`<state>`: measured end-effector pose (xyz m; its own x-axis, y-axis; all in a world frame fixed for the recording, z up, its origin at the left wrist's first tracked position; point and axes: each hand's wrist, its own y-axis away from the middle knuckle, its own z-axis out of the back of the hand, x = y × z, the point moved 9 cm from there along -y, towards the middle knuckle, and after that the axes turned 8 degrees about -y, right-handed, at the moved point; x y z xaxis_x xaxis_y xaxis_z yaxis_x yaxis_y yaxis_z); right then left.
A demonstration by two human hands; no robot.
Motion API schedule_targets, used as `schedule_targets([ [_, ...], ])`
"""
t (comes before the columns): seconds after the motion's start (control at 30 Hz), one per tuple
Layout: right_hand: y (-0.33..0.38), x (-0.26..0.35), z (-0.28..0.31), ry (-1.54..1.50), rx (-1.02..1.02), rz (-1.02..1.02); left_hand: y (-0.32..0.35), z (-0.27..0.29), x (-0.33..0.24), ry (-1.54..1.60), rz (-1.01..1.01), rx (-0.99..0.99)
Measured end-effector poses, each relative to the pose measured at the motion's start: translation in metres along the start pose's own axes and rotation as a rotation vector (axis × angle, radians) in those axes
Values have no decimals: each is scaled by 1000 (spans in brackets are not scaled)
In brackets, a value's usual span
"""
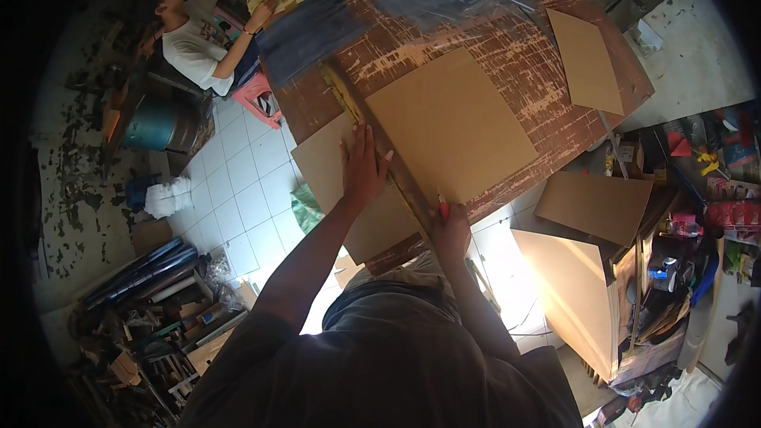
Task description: The person aligns cardboard sheets on a workbench, cuts them into pieces using a utility knife along a wooden straightedge, and stacks the cut cardboard pieces together.
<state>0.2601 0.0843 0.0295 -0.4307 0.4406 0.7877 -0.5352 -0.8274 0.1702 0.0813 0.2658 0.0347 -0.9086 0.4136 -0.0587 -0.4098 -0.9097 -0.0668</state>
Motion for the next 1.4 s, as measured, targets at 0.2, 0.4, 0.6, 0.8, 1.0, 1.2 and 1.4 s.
schedule_targets([
  [0.2,0,-1,2,-13,-53,9,-1,1,-1,-13,-12,-36],
  [0.4,0,-6,-2,3,8,25,0,2,-2,16,-22,-63],
  [0.6,0,-5,-1,-18,-20,51,0,4,-3,39,-15,-55],
  [0.8,0,-5,0,-33,4,14,0,3,-4,46,-27,-60],
  [1.0,0,-7,0,-59,10,-2,-1,7,-4,65,-34,-56],
  [1.2,-1,-9,-1,-37,11,-6,-1,6,-5,45,-33,-51],
  [1.4,0,-7,0,-42,12,-6,-1,3,-5,14,-33,-50],
])
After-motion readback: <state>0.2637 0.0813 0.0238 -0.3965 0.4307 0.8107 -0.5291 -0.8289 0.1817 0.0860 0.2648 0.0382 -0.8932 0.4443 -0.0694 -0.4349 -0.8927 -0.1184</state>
